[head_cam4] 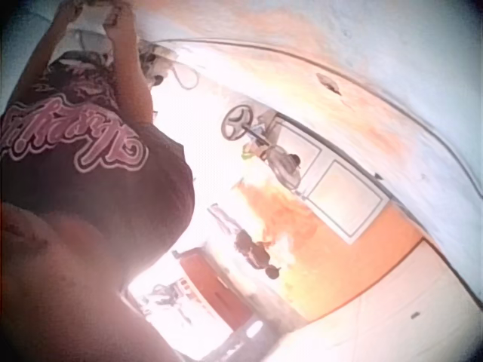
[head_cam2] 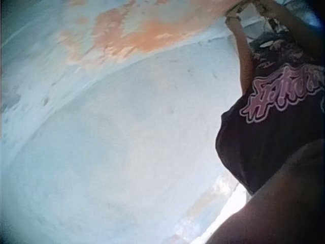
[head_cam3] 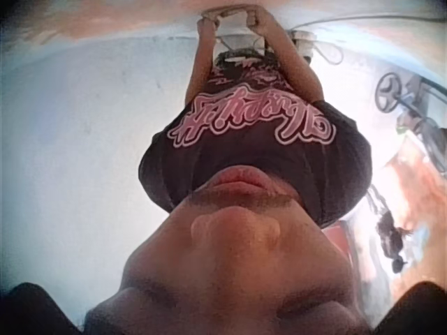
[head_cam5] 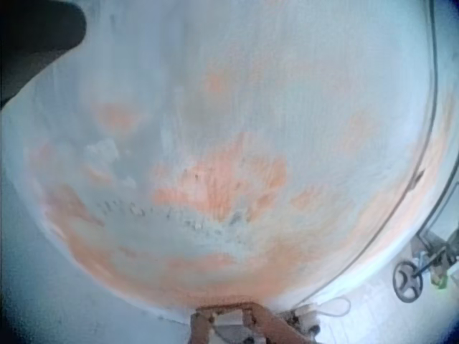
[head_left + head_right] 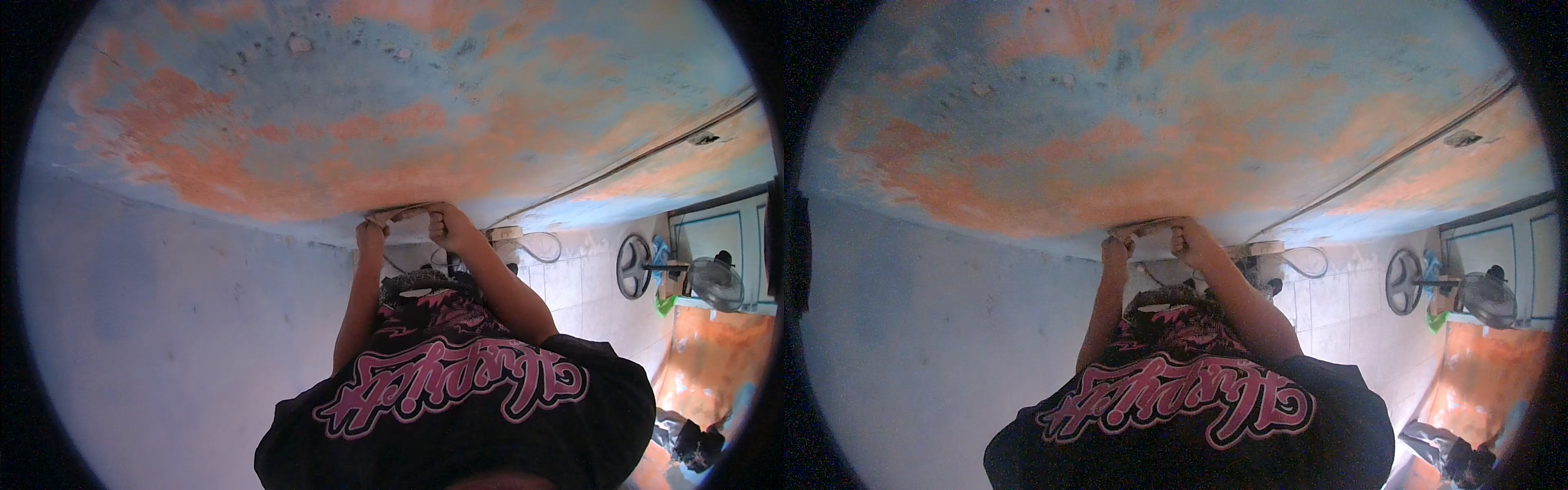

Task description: The person sands a wall surface and its corner using sandpaper by hand.

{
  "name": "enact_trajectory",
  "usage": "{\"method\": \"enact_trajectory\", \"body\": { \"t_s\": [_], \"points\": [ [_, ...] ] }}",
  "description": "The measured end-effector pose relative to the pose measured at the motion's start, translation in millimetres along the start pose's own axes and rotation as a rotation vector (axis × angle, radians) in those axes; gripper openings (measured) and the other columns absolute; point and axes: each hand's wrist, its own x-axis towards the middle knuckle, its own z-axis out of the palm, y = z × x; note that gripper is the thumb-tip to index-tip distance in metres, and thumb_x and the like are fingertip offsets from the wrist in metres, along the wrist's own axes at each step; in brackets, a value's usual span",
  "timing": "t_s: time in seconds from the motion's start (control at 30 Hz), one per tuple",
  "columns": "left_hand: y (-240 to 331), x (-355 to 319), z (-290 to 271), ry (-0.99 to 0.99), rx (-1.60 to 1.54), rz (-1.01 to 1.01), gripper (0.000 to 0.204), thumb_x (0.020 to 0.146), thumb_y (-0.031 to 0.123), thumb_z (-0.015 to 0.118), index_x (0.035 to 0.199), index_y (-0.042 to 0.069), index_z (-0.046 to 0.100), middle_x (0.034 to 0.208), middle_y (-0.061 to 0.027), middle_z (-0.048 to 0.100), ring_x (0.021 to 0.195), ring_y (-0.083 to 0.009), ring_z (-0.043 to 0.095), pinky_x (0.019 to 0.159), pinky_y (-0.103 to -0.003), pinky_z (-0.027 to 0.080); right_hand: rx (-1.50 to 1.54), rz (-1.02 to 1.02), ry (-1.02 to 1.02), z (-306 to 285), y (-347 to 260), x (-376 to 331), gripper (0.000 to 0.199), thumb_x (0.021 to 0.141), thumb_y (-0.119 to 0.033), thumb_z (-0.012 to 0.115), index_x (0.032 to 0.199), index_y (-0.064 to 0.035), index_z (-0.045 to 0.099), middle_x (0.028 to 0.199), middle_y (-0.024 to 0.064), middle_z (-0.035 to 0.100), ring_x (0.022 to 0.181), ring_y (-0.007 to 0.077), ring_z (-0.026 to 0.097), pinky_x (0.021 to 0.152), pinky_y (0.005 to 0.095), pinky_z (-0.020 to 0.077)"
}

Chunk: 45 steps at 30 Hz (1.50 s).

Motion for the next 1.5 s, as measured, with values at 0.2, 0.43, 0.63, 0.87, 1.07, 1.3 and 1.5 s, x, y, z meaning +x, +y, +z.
{"method": "enact_trajectory", "body": {
  "t_s": [0.2, 0.43, 0.63, 0.87, 1.07, 1.3, 1.5],
  "points": [
    [32, 8, -33, 0.079, 0.044, -0.153, 0.02, 0.077, 0.022, 0.049, 0.064, 0.007, 0.05, 0.052, -0.0007, 0.043, 0.039, -0.0098, 0.037, 0.034, -0.022, 0.025, -0.07, 0.021, -0.045, 38, 28, 18, 0.017, 0.079, -0.01, 0.046, 0.064, -0.0131, 0.038, 0.048, -0.0057, 0.03, 0.037, 0.005, 0.026, 0.032, 0.0174, 0.0227],
    [56, -22, 5, 0.001, -0.069, -0.167, 0.018, 0.079, 0.019, 0.045, 0.069, 0.006, 0.049, 0.05, 0.0006, 0.039, 0.04, -0.0106, 0.036, 0.036, -0.025, 0.028, 0.087, 0.011, -0.103, 9, 1, -3, 0.021, 0.079, -0.01, 0.045, 0.06, -0.0139, 0.035, 0.048, -0.0061, 0.029, 0.036, 0.0056, 0.024, 0.033, 0.0175, 0.0219],
    [64, -7, -18, 0.173, -0.117, -0.322, 0.026, 0.08, 0.02, 0.045, 0.065, -0.001, 0.048, 0.057, -0.0044, 0.043, 0.05, -0.0139, 0.043, 0.044, -0.027, 0.035, -0.01, 0.07, -0.091, 37, 19, 8, 0.023, 0.079, -0.011, 0.045, 0.06, -0.0146, 0.034, 0.048, -0.0056, 0.029, 0.037, 0.0062, 0.025, 0.035, 0.0191, 0.0235],
    [59, -9, -4, 0.184, -0.105, -0.251, 0.024, 0.081, 0.022, 0.042, 0.069, 0.005, 0.054, 0.052, 0.0, 0.043, 0.04, -0.0087, 0.036, 0.036, -0.021, 0.024, 0.072, 0.037, -0.137, 32, 13, 5, 0.021, 0.08, -0.011, 0.045, 0.061, -0.0137, 0.036, 0.048, -0.006, 0.03, 0.037, 0.0059, 0.027, 0.034, 0.0183, 0.0244],
    [72, -19, 6, 0.189, 0.005, -0.235, 0.021, 0.08, 0.02, 0.043, 0.07, 0.006, 0.054, 0.052, 0.0011, 0.039, 0.042, -0.0088, 0.034, 0.037, -0.022, 0.022, 0.097, 0.063, -0.106, 25, 5, -5, 0.021, 0.08, -0.01, 0.044, 0.061, -0.0137, 0.036, 0.047, -0.0065, 0.027, 0.037, 0.005, 0.028, 0.034, 0.0179, 0.0248],
    [61, -2, -15, 0.058, 0.162, -0.095, 0.02, 0.077, 0.023, 0.049, 0.064, 0.008, 0.052, 0.05, 0.0005, 0.039, 0.042, -0.0084, 0.034, 0.039, -0.022, 0.025, 0.03, 0.112, -0.148, 37, 8, 0, 0.022, 0.08, -0.01, 0.046, 0.061, -0.0132, 0.037, 0.047, -0.0068, 0.025, 0.037, 0.0048, 0.026, 0.034, 0.0172, 0.0227],
    [61, -17, -4, 0.094, 0.045, -0.031, 0.023, 0.077, 0.025, 0.049, 0.065, 0.006, 0.052, 0.053, -0.0016, 0.044, 0.042, -0.0087, 0.037, 0.039, -0.023, 0.029, -0.23, -0.095, -0.199, 1, 15, 29, 0.022, 0.079, -0.011, 0.047, 0.06, -0.0127, 0.036, 0.047, -0.0065, 0.026, 0.038, 0.0056, 0.025, 0.035, 0.019, 0.0217]
  ]
}}
